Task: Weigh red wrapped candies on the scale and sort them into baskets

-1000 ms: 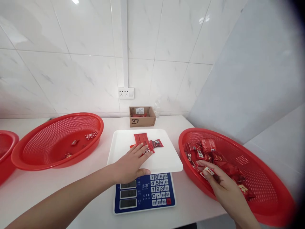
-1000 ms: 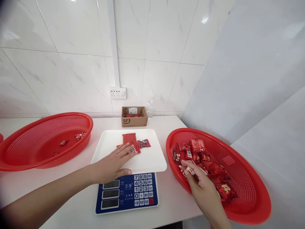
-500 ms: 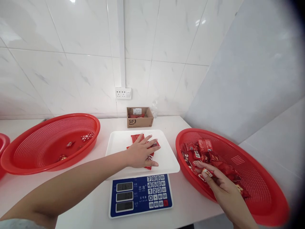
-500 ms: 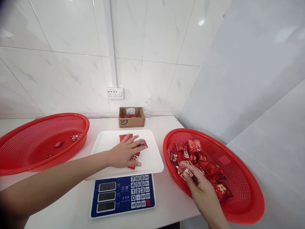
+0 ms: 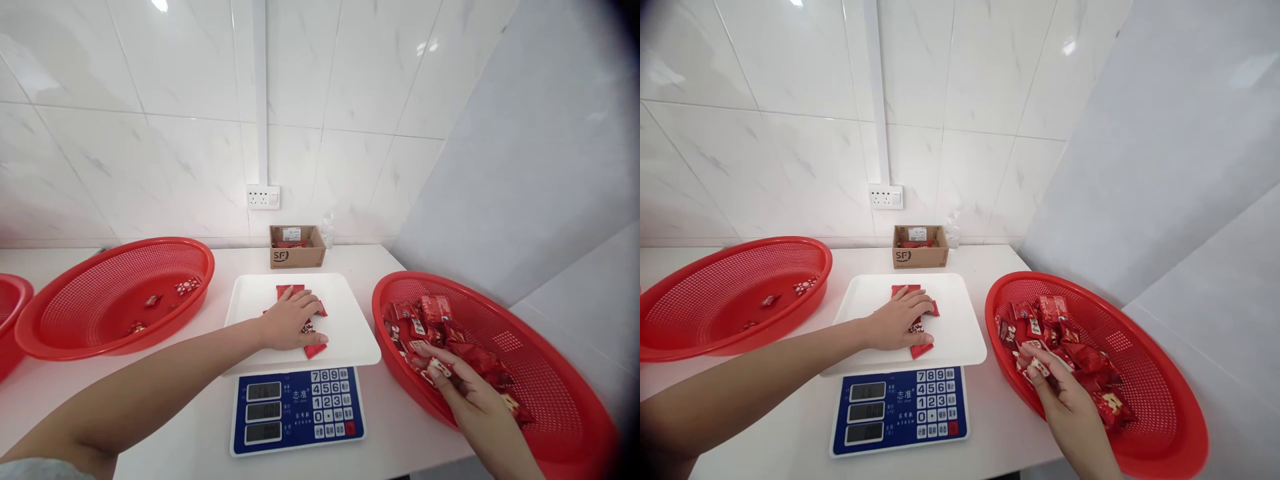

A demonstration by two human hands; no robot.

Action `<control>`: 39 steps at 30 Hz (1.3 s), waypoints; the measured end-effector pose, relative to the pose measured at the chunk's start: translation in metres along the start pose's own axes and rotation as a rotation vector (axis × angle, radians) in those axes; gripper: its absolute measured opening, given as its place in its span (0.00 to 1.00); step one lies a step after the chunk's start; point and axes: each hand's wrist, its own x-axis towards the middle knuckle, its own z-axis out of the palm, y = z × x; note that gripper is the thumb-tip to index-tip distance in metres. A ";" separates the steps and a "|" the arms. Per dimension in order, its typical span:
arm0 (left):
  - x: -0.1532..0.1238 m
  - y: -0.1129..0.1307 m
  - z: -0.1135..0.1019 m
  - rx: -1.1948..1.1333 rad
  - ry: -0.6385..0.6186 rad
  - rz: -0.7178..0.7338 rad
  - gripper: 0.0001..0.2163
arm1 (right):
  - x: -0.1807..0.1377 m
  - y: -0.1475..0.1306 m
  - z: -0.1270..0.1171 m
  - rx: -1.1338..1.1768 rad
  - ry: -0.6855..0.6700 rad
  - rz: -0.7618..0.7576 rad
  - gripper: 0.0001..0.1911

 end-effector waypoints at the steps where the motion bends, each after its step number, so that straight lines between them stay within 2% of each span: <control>1: -0.001 -0.001 -0.002 -0.020 -0.003 -0.003 0.27 | 0.000 0.002 0.000 -0.009 -0.002 -0.002 0.24; 8: -0.010 -0.010 -0.018 -0.090 -0.054 -0.138 0.38 | 0.000 0.002 -0.002 -0.032 0.004 -0.012 0.25; 12: -0.018 -0.015 -0.023 -0.057 -0.120 -0.216 0.40 | 0.000 -0.001 -0.001 -0.051 0.014 -0.023 0.23; 16: -0.018 -0.014 -0.020 -0.030 -0.160 -0.224 0.38 | 0.001 0.001 -0.001 -0.128 0.032 -0.050 0.22; 24: -0.004 -0.009 -0.004 -0.042 -0.100 -0.185 0.34 | 0.002 0.002 -0.002 -0.179 0.036 -0.044 0.23; 31: 0.001 -0.015 -0.006 -0.084 -0.070 -0.126 0.24 | 0.003 0.007 -0.001 -0.174 0.029 -0.044 0.23; 35: -0.005 -0.013 -0.010 -0.077 -0.048 -0.151 0.30 | 0.003 0.008 -0.002 -0.159 0.034 -0.044 0.23; 39: -0.015 -0.012 -0.013 -0.091 -0.079 -0.219 0.39 | 0.002 0.005 -0.002 -0.142 0.020 -0.026 0.24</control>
